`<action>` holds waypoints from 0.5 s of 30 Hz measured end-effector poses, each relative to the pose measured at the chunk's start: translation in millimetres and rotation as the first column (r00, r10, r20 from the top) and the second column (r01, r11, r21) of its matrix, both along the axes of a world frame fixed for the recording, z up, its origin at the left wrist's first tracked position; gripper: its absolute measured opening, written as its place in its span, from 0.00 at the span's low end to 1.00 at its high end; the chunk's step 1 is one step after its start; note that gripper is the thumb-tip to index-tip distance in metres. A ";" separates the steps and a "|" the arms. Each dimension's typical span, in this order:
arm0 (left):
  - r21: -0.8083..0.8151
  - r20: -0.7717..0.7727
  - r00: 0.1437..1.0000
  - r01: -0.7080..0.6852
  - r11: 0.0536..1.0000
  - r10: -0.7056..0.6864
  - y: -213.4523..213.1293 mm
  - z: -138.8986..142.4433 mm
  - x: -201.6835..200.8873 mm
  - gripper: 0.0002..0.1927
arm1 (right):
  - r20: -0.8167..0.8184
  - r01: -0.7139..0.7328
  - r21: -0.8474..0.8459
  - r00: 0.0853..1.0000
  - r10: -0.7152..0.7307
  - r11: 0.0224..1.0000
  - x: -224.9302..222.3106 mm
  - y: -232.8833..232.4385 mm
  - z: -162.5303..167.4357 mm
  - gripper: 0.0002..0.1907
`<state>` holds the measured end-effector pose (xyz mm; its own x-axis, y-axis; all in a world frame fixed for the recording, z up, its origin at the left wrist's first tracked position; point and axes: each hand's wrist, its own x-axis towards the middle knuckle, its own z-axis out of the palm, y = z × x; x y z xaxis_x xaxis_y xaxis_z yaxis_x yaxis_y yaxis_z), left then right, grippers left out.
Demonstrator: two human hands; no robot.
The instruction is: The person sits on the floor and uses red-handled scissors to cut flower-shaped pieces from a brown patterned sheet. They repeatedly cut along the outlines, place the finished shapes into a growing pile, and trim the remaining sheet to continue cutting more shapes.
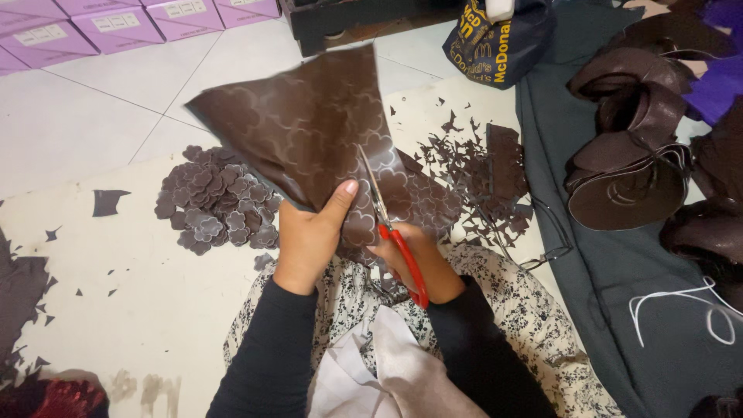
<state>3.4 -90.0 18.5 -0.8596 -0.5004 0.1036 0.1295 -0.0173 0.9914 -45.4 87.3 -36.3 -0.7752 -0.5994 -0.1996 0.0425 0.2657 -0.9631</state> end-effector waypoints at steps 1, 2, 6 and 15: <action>-0.041 -0.014 1.000 0.004 0.999 -0.004 1.2 0.2 0.8 0.15 | 0.044 -0.013 -0.040 0.999 0.015 0.999 -1.3 -0.8 -2.4 0.11; -0.083 -0.029 1.000 0.007 0.997 -0.009 1.5 0.8 0.8 0.15 | 0.103 0.003 -0.074 0.995 0.005 0.997 -1.9 -1.0 -3.9 0.11; -0.045 -0.026 1.000 -0.001 0.999 0.000 2.3 2.1 0.6 0.16 | 0.194 0.063 -0.092 0.980 -0.044 0.994 0.0 0.5 -3.8 0.14; -0.083 -0.042 0.999 -0.025 0.996 0.022 2.3 5.3 -0.4 0.15 | 0.327 0.036 -0.092 0.945 -0.004 0.995 -3.7 -1.3 1.5 0.09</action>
<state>2.9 -87.7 23.7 -0.8420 -0.5082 0.1811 0.1697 0.0691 0.9831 -49.1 86.1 -34.8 -0.6892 -0.6134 -0.3857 0.3626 0.1690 -0.9165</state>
